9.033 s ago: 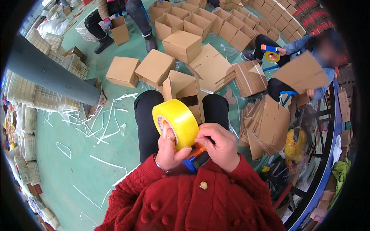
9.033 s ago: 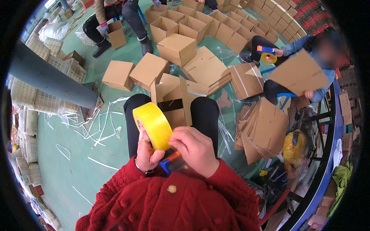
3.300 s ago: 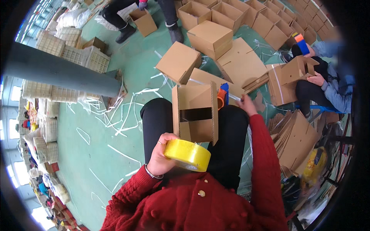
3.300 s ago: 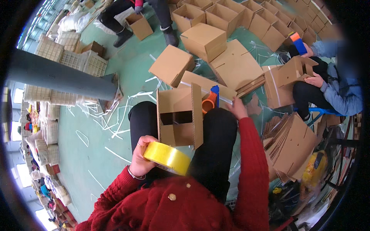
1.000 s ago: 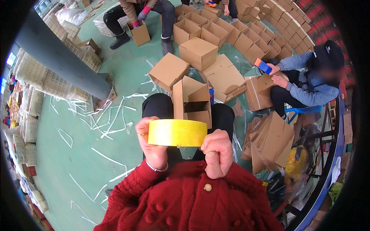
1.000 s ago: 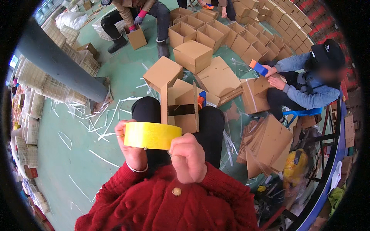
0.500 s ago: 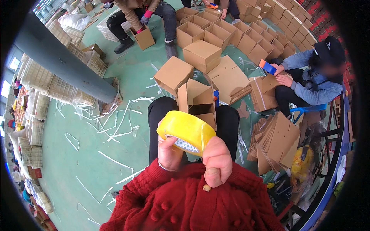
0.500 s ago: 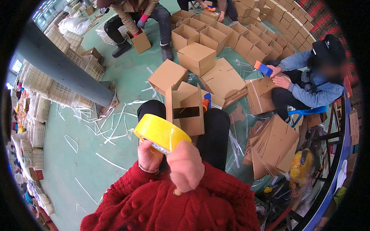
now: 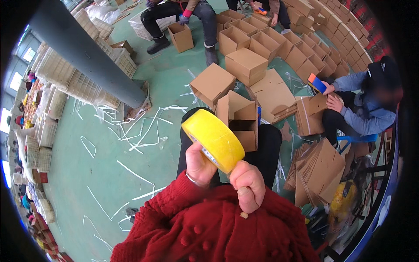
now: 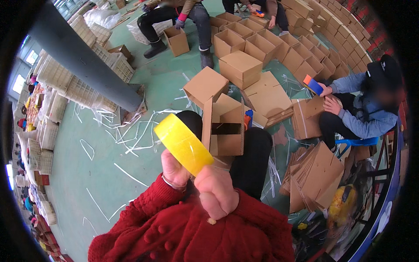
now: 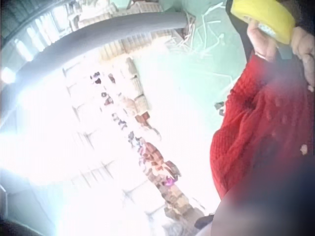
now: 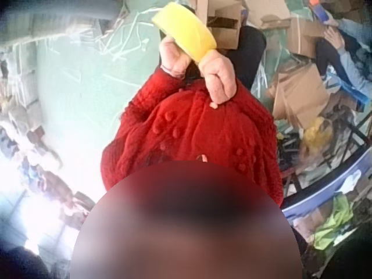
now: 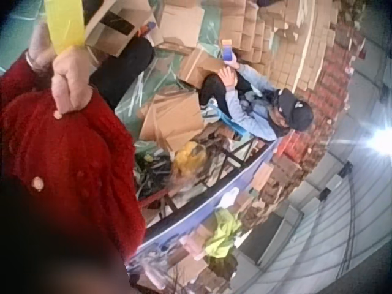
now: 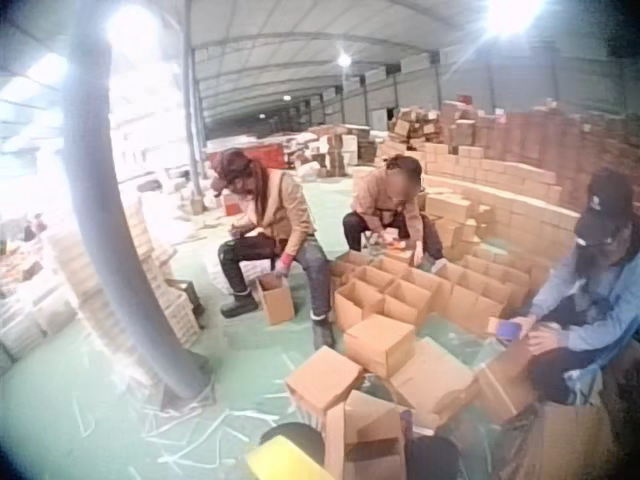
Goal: The person assembles flat cardboard boxes by folding the flaps and securing them with yellow packing tape. They repeatedly pick up a tape dispenser, apply tape to the box seams, and place the finished boxes aside. Other workers are visible in the background performing similar tasks.
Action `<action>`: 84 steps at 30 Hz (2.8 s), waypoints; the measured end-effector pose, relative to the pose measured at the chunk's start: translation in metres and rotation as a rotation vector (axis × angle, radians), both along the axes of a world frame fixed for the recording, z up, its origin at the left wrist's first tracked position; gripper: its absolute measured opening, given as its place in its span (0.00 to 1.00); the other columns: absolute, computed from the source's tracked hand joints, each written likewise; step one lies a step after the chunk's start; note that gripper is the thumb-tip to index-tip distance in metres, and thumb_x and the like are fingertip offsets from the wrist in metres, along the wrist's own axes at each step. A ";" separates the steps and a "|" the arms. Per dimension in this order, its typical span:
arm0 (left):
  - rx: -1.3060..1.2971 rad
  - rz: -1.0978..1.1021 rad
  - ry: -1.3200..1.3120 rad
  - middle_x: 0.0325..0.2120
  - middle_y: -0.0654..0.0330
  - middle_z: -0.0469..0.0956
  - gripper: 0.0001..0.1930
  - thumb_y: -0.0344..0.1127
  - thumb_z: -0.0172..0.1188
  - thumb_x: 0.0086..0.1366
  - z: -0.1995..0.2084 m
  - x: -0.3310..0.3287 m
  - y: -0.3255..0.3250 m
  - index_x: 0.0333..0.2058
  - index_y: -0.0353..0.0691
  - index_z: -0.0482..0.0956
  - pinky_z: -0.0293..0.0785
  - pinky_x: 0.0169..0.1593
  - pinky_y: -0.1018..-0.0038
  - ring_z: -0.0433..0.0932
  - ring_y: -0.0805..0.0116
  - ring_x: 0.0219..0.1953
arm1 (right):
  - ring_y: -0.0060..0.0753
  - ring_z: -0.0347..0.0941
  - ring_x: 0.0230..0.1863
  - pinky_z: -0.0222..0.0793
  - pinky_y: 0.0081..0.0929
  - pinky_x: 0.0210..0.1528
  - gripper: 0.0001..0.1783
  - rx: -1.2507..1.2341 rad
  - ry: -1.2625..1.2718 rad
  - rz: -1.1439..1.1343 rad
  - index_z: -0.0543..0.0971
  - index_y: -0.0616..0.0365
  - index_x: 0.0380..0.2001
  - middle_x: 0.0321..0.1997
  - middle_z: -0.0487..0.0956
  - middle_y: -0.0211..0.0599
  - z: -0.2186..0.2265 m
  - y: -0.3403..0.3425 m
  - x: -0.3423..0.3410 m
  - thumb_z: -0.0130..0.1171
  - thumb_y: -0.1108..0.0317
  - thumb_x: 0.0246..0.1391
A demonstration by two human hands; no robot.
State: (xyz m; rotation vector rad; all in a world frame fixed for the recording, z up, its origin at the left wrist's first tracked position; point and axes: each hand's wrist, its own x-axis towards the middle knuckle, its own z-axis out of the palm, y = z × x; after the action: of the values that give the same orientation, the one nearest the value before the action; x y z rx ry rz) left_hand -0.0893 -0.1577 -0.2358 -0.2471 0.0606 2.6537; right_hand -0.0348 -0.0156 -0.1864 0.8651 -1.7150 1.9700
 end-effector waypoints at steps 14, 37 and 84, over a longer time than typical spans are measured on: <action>-0.354 0.481 0.290 0.36 0.57 0.75 0.17 0.43 0.53 0.67 -0.016 -0.042 -0.006 0.50 0.42 0.71 0.71 0.46 0.67 0.75 0.62 0.40 | 0.14 0.61 0.20 0.65 0.14 0.24 0.06 -0.297 -0.550 -0.038 0.62 0.58 0.34 0.26 0.68 0.32 0.006 0.002 -0.006 0.48 0.72 0.59; 0.217 0.177 0.143 0.35 0.51 0.79 0.15 0.44 0.54 0.66 0.011 -0.044 0.041 0.44 0.40 0.76 0.77 0.42 0.62 0.78 0.53 0.35 | 0.15 0.70 0.25 0.68 0.17 0.32 0.05 0.006 -0.269 0.000 0.71 0.57 0.27 0.27 0.83 0.37 0.007 -0.020 -0.023 0.48 0.77 0.56; -1.477 1.051 0.967 0.31 0.56 0.73 0.23 0.25 0.68 0.47 0.034 -0.067 -0.031 0.45 0.36 0.73 0.71 0.38 0.73 0.75 0.63 0.32 | 0.26 0.78 0.39 0.73 0.18 0.35 0.11 -0.034 -0.709 -0.529 0.71 0.56 0.45 0.47 0.77 0.35 -0.042 0.137 -0.017 0.56 0.70 0.60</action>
State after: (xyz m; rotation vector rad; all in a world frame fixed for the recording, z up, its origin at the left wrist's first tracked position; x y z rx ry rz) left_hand -0.1561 -0.1885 -0.2021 0.7877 2.7692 2.6177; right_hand -0.0514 0.1212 -0.2289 -0.3504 -1.9723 2.0135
